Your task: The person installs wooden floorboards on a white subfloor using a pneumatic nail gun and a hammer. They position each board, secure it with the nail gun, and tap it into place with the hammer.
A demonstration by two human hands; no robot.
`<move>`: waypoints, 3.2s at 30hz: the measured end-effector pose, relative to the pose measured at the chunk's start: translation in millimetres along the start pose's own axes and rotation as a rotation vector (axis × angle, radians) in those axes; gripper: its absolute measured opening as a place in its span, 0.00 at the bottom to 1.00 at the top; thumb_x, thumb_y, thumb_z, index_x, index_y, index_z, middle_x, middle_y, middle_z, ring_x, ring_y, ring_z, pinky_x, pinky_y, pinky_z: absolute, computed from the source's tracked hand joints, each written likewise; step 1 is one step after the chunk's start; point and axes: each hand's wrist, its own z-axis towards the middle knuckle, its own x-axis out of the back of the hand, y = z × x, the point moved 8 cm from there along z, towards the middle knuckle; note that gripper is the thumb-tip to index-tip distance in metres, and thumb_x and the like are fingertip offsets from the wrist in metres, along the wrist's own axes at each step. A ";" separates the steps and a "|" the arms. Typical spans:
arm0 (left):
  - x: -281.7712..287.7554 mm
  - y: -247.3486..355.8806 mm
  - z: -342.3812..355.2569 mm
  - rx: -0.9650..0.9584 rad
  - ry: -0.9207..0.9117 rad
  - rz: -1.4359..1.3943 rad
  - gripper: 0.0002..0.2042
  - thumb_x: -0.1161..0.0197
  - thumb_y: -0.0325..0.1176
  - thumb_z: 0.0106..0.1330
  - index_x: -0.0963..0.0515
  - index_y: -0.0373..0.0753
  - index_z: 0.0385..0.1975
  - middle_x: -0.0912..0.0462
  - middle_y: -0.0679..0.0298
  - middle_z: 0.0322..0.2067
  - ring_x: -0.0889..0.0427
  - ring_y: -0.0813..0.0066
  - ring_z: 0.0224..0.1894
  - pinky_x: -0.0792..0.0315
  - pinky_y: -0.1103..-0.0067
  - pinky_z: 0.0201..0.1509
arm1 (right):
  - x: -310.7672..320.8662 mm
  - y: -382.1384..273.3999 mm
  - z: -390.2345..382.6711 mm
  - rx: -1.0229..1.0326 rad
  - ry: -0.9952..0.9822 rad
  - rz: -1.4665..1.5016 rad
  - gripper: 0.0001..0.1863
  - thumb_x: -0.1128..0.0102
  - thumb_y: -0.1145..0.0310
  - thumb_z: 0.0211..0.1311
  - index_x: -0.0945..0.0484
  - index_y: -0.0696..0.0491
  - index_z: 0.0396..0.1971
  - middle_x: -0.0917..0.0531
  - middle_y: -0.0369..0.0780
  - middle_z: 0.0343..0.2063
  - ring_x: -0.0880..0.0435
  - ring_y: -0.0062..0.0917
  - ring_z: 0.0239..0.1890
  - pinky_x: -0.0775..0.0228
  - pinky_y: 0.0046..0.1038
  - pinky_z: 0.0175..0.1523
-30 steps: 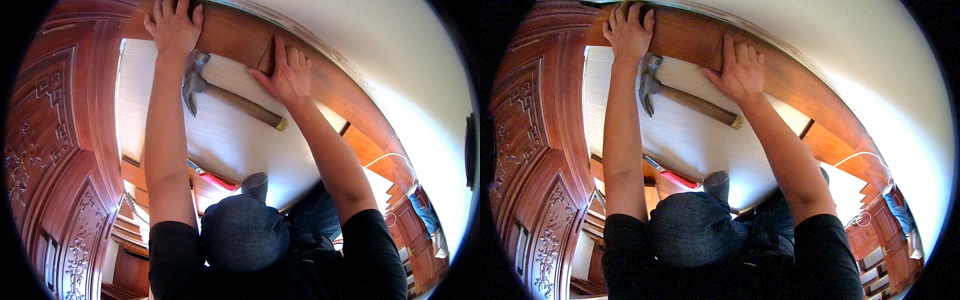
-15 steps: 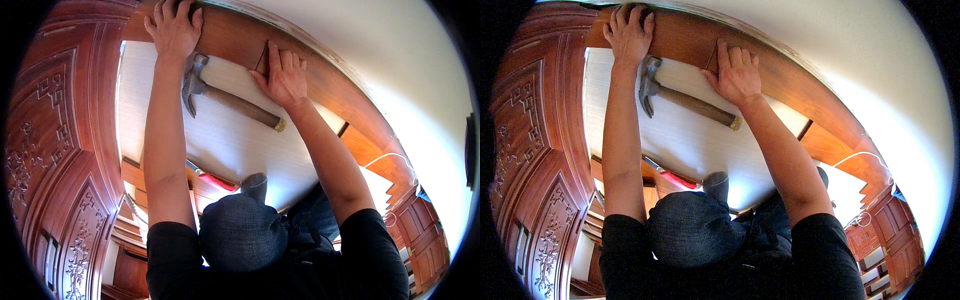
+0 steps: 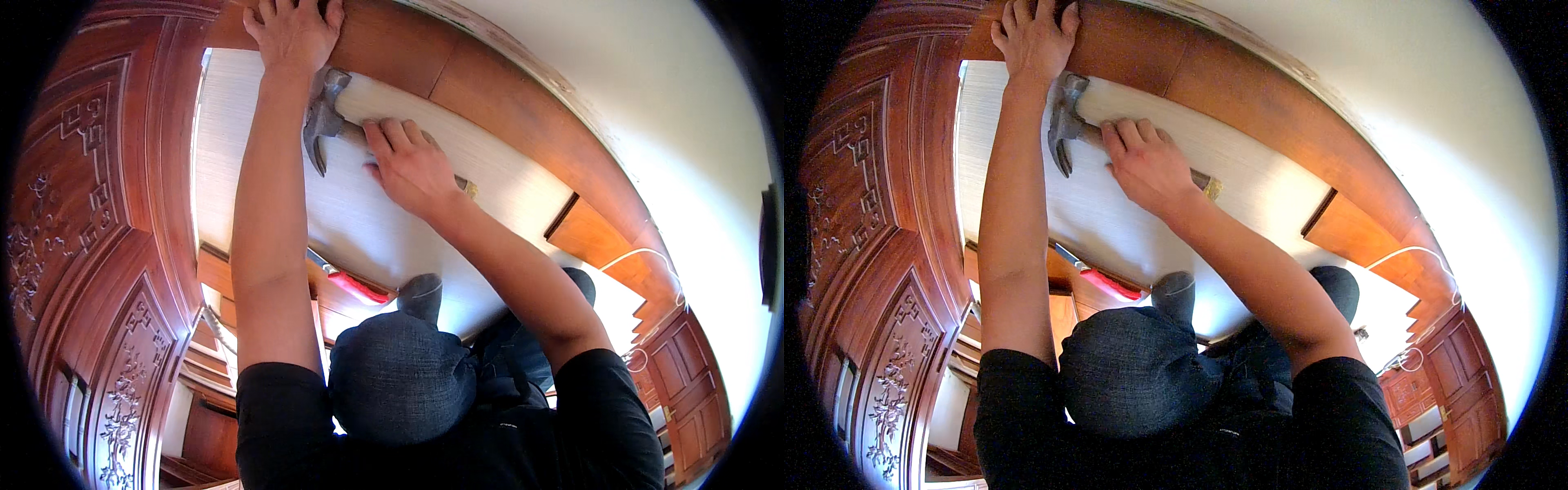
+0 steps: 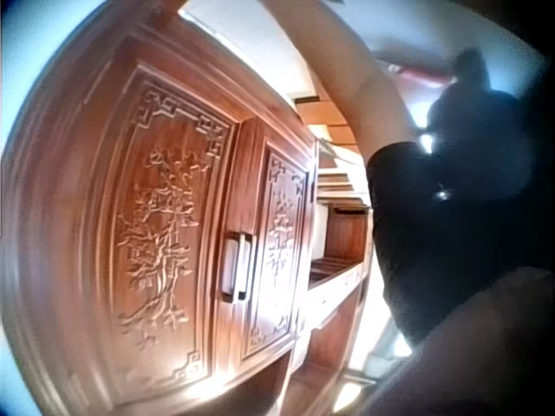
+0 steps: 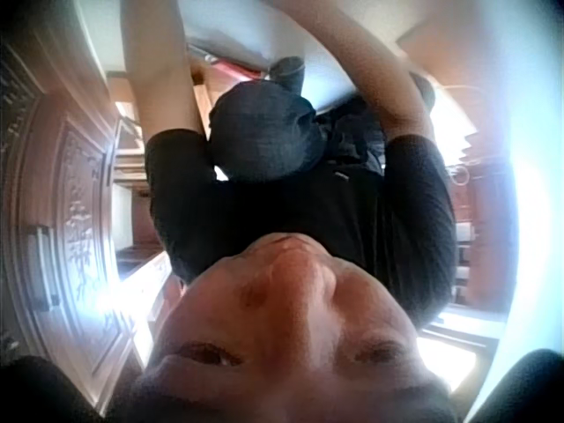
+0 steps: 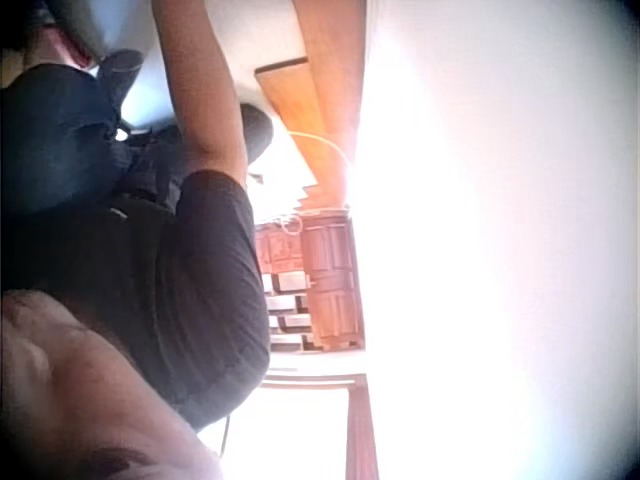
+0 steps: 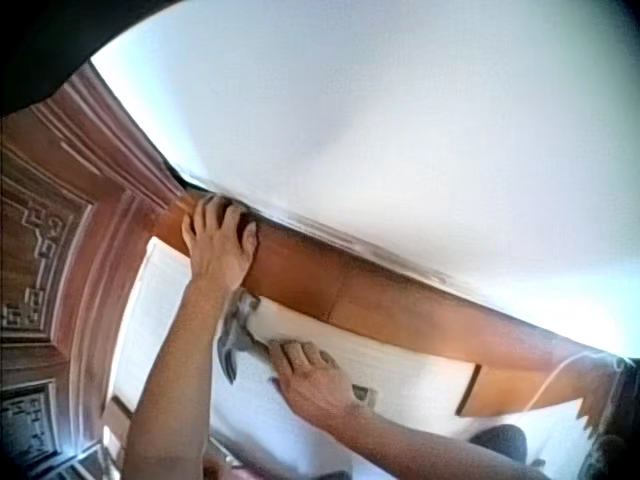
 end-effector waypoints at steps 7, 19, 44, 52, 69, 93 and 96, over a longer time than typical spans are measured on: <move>-1.2 -6.1 -3.3 -0.019 0.013 0.014 0.19 0.39 0.46 0.71 0.22 0.44 0.55 0.29 0.54 0.64 0.39 0.49 0.73 0.50 0.42 0.74 | 2.5 16.1 -26.0 0.017 -0.008 -0.024 0.22 0.41 0.66 0.64 0.23 0.55 0.58 0.21 0.43 0.47 0.20 0.38 0.52 0.20 0.36 0.54; -0.9 -2.6 -1.3 -0.007 -0.014 0.021 0.19 0.39 0.46 0.69 0.22 0.45 0.55 0.28 0.54 0.64 0.39 0.48 0.72 0.48 0.41 0.73 | 18.1 48.2 -41.3 -0.026 -0.013 -0.015 0.21 0.39 0.66 0.66 0.21 0.52 0.58 0.21 0.43 0.48 0.20 0.39 0.52 0.21 0.38 0.55; -10.0 4.7 -3.9 -0.014 -0.068 0.017 0.20 0.39 0.47 0.70 0.23 0.45 0.57 0.30 0.51 0.66 0.41 0.45 0.74 0.50 0.37 0.72 | 48.8 89.5 36.6 0.004 -0.003 -0.291 0.12 0.37 0.56 0.66 0.18 0.49 0.39 0.14 0.41 0.40 0.12 0.39 0.38 0.17 0.41 0.42; 1.0 -4.9 1.6 -0.024 -0.107 0.007 0.21 0.39 0.46 0.69 0.23 0.44 0.58 0.30 0.51 0.66 0.41 0.46 0.74 0.50 0.36 0.72 | 41.7 78.6 58.5 -0.051 -0.093 -0.247 0.13 0.36 0.56 0.65 0.20 0.50 0.38 0.14 0.42 0.39 0.12 0.40 0.39 0.18 0.42 0.43; 0.5 -2.5 -2.5 -0.086 -0.036 0.007 0.21 0.37 0.45 0.68 0.24 0.44 0.57 0.29 0.50 0.63 0.38 0.45 0.71 0.48 0.38 0.71 | 45.7 100.1 35.0 -0.202 -0.109 -0.245 0.20 0.37 0.48 0.66 0.20 0.50 0.45 0.12 0.48 0.37 0.10 0.46 0.36 0.16 0.47 0.39; 3.9 -6.9 -10.3 -0.159 0.001 0.101 0.23 0.37 0.41 0.68 0.27 0.42 0.62 0.31 0.49 0.66 0.39 0.46 0.73 0.47 0.45 0.75 | 99.1 21.8 126.6 0.191 0.152 -0.083 0.16 0.39 0.68 0.65 0.21 0.53 0.51 0.17 0.47 0.51 0.17 0.46 0.48 0.24 0.45 0.54; -9.8 8.1 -4.6 -0.180 0.006 0.014 0.24 0.36 0.40 0.67 0.28 0.41 0.62 0.31 0.48 0.66 0.38 0.46 0.73 0.47 0.45 0.74 | 77.0 41.8 127.3 0.554 0.462 -0.079 0.24 0.49 0.78 0.65 0.26 0.60 0.62 0.25 0.53 0.62 0.25 0.49 0.63 0.32 0.42 0.70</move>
